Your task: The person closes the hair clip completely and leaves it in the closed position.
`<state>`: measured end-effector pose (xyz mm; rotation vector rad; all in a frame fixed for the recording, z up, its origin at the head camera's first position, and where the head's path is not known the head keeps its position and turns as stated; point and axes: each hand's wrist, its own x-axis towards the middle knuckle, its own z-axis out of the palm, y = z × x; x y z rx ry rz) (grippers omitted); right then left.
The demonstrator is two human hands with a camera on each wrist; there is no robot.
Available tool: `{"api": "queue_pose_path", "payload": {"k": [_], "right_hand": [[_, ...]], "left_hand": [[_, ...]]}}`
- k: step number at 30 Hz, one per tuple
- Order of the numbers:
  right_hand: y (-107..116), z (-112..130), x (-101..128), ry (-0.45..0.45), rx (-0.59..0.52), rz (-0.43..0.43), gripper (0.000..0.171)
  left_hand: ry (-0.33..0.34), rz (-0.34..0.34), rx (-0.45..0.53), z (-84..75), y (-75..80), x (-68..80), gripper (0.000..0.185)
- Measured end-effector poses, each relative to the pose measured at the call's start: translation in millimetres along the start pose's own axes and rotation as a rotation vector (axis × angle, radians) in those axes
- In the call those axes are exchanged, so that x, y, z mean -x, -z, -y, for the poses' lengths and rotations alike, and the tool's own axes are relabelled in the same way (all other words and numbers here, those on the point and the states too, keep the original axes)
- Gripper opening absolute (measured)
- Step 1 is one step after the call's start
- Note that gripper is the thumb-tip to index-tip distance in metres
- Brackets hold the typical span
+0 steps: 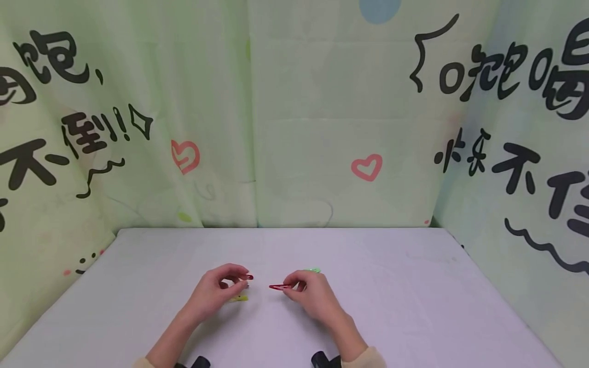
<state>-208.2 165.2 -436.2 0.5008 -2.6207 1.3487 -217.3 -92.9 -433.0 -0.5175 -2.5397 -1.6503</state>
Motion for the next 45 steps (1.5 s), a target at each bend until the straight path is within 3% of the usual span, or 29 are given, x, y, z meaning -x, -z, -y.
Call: {"api": "queue_pose_path", "payload": {"k": [17, 31, 39, 45], "right_hand": [[9, -10, -2, -0.053, 0.004, 0.002, 0.013], [21, -25, -6, -0.126, 0.022, -0.003, 0.015], [24, -27, -7, -0.155, 0.046, -0.013, 0.015], [28, -33, -9, -0.174, 0.083, -0.028, 0.014]], "left_hand": [[-0.005, -0.011, -0.032, 13.3, 19.3, 0.8, 0.022], [0.042, -0.043, -0.062, 21.4, 29.8, -0.1, 0.024], [0.071, -0.065, -0.118, 26.5, 34.9, -0.2, 0.021], [0.056, -0.07, -0.148, 31.4, 43.1, 0.4, 0.021]]}}
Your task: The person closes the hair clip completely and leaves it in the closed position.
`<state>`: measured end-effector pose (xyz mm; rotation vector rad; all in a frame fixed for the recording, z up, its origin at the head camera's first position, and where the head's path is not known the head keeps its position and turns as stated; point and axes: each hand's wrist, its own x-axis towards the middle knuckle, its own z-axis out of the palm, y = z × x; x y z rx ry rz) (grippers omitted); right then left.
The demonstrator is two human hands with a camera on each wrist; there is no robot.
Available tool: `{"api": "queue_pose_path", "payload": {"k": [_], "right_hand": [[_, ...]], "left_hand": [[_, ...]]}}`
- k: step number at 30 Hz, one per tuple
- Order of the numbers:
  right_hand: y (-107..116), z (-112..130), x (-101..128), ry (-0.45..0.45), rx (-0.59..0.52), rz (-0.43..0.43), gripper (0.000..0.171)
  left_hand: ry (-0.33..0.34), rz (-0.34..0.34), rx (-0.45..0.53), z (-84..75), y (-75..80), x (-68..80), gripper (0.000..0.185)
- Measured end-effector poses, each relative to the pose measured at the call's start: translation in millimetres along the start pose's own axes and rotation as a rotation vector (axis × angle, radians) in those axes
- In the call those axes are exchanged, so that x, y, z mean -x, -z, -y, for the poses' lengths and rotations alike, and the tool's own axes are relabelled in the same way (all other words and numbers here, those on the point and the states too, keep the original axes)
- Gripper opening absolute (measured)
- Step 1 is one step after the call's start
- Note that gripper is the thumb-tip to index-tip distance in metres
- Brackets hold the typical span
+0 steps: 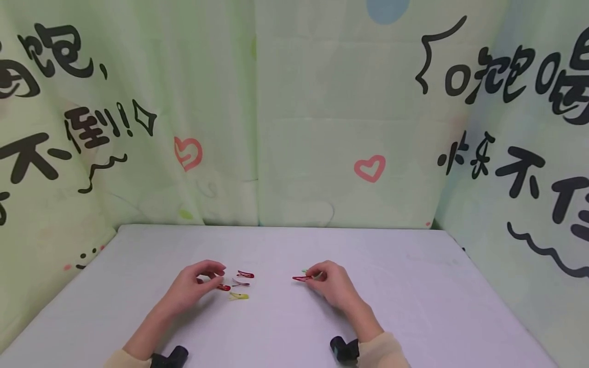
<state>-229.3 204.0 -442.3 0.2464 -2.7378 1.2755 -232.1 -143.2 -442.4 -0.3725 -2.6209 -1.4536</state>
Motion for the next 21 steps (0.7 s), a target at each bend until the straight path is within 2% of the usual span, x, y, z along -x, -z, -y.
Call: {"api": "queue_pose_path", "payload": {"k": [13, 21], "right_hand": [[10, -10, -5, 0.035, 0.07, -0.011, 0.01], [14, -15, -8, 0.021, 0.1, -0.01, 0.009]], "left_hand": [[0.013, 0.032, -0.072, 8.8, 16.0, -2.3, 0.019], [0.057, 0.056, -0.095, 13.4, 20.0, -3.5, 0.018]]}}
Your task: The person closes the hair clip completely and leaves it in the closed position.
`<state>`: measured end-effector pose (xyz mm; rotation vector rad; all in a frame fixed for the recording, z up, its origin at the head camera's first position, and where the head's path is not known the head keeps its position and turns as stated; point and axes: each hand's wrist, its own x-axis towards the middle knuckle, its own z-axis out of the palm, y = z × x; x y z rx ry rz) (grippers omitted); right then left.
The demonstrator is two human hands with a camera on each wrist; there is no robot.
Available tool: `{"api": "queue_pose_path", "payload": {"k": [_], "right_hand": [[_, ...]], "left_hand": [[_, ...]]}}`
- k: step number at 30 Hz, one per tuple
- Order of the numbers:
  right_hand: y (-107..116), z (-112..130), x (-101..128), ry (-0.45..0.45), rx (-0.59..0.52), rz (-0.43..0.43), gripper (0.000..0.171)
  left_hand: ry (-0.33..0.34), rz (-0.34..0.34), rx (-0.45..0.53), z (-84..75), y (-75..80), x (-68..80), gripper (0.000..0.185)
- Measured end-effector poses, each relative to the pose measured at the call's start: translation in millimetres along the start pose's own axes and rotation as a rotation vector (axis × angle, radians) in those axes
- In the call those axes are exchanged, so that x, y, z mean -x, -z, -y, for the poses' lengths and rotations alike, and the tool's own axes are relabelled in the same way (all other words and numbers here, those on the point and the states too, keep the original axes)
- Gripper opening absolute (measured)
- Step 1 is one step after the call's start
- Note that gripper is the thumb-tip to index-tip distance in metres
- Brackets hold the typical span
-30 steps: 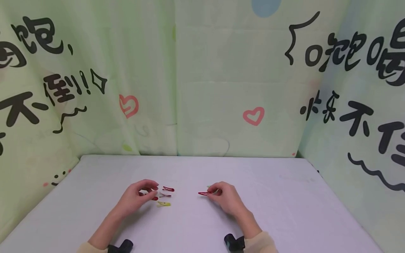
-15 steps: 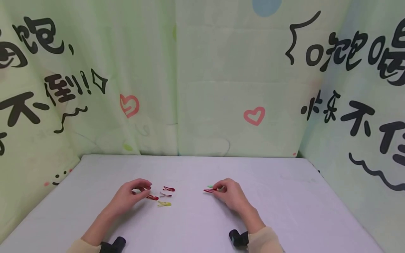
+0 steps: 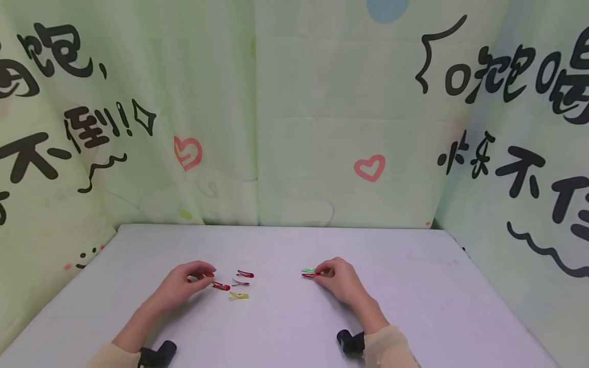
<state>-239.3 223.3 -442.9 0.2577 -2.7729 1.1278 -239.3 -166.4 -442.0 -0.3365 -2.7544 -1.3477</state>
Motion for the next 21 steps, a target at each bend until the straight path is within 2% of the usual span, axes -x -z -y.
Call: {"api": "queue_pose_path", "payload": {"k": [6, 18, 21], "right_hand": [[2, -1, -1, -0.018, 0.007, 0.017, 0.009], [2, -1, -3, -0.011, 0.032, 0.041, 0.009], [1, -1, -3, -0.014, 0.033, 0.046, 0.009]], "left_hand": [[0.017, 0.029, -0.014, 1.4, 1.6, -3.3, 0.017], [-0.083, 0.144, -0.069, 2.7, 11.2, -6.3, 0.015], [-0.087, 0.159, -0.084, 2.2, 11.4, -6.6, 0.014]]}}
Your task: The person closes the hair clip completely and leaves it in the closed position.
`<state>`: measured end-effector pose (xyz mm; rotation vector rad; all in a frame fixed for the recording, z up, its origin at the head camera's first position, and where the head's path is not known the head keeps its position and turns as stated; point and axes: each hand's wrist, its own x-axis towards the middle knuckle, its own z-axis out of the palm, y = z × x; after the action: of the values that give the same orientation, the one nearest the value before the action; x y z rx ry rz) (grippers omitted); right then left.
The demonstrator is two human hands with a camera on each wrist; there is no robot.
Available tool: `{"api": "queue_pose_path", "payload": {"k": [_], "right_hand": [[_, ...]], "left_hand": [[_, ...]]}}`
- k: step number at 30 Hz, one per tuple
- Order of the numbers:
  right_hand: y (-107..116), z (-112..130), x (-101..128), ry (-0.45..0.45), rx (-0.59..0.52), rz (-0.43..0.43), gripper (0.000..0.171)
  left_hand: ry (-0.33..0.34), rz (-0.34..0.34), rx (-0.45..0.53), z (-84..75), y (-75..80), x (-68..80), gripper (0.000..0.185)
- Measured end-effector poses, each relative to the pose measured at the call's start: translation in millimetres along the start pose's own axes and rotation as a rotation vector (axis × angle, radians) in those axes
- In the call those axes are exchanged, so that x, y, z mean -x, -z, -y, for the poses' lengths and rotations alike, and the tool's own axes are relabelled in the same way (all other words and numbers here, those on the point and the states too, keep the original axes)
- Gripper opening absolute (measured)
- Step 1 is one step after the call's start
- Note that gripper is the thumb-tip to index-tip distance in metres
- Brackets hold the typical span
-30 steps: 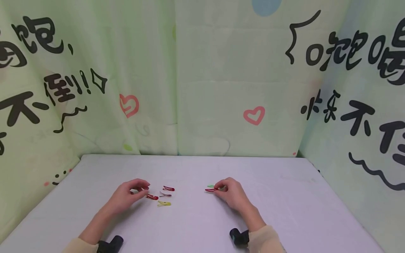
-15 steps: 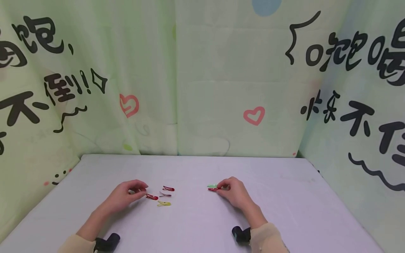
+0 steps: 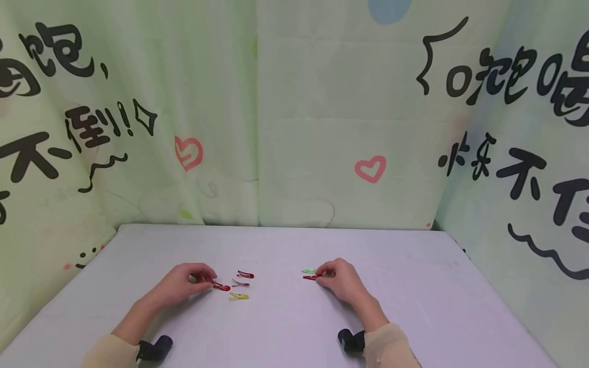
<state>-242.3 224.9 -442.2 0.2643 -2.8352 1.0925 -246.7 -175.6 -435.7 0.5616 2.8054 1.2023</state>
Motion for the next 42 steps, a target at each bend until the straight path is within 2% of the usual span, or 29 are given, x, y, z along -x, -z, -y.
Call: {"api": "queue_pose_path", "payload": {"k": [6, 14, 20, 24, 28, 31, 37, 42], "right_hand": [[1.0, 0.1, 0.5, 0.005, -0.002, 0.0, 0.01], [0.8, -1.7, 1.8, 0.001, -0.033, -0.017, 0.011], [1.3, -2.1, 1.6, 0.002, -0.064, -0.03, 0.009], [1.4, -1.6, 0.5, -0.019, -0.071, -0.031, 0.009], [1.2, -1.8, -0.3, -0.035, -0.09, -0.033, 0.01], [1.3, -2.0, -0.5, -0.044, -0.11, -0.033, 0.012], [3.5, 0.9, 0.1, -0.077, -0.14, -0.035, 0.016], [5.6, 5.0, 0.9, -0.094, -0.162, -0.036, 0.019]], "left_hand": [[0.036, 0.001, -0.018, -3.8, -1.5, -1.6, 0.015], [0.004, 0.008, -0.036, -1.6, -2.2, -3.5, 0.014], [0.023, 0.003, -0.05, -5.5, -2.6, -3.5, 0.013], [0.032, -0.008, -0.059, -7.5, -2.9, -3.8, 0.004], [0.044, -0.028, -0.059, -8.9, -3.1, -3.9, 0.007], [0.042, -0.04, -0.055, -9.0, -2.2, -3.4, 0.013], [0.001, -0.069, -0.021, -8.7, 1.7, -1.7, 0.007], [0.016, -0.09, 0.014, -9.8, 2.7, -0.7, 0.003]]}}
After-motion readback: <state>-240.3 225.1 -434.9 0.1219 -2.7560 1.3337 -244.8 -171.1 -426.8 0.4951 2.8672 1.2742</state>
